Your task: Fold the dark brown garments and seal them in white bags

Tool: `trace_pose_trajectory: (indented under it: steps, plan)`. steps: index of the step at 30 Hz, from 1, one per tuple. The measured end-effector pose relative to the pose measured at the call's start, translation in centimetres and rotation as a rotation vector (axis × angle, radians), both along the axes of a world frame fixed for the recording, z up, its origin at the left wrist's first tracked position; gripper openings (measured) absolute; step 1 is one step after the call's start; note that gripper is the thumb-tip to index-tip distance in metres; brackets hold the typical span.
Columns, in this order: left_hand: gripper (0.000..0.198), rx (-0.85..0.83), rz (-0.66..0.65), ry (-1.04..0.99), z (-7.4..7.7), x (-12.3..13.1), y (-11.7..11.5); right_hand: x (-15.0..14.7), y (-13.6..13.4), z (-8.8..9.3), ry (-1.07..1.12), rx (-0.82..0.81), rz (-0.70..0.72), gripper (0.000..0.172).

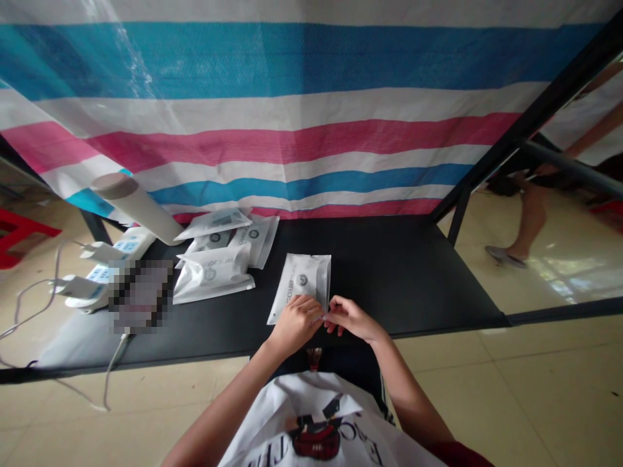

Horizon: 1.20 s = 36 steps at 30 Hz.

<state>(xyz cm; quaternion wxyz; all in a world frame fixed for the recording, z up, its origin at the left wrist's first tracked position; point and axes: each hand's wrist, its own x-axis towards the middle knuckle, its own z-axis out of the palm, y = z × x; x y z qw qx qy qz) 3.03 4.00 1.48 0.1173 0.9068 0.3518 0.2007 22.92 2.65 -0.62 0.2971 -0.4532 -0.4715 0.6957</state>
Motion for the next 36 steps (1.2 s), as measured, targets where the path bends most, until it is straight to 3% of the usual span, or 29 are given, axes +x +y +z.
trace_pose_trajectory:
  steps: [10,15,19,24,29,32,36]
  plan:
    - [0.02,-0.001,-0.065,0.032,0.0,0.3,-0.5,-0.7,-0.1,0.0,-0.007,0.008,-0.075,0.048]
    - [0.02,0.054,0.006,-0.017,-0.4,0.1,-0.6,-0.8,0.0,0.3,0.062,-0.059,-0.161,0.058]
    - [0.021,0.112,-0.01,-0.065,-0.7,0.3,-0.6,-0.9,0.5,0.5,0.111,-0.066,-0.212,0.062]
    - [0.023,0.102,-0.065,-0.155,-0.4,1.0,-2.3,-0.2,2.9,0.0,0.068,0.0,-0.313,0.066]
    - [0.026,0.012,-0.122,-0.257,0.2,1.2,-5.6,1.1,6.7,-1.3,-0.036,0.103,-0.544,0.071]
    - [0.026,-0.042,-0.075,-0.308,0.2,1.1,-6.3,1.2,8.1,-2.2,-0.074,0.172,-0.608,0.068]
    - [0.019,-0.085,0.084,-0.301,0.4,0.4,-5.7,0.8,8.4,-2.5,-0.106,0.196,-0.667,0.06]
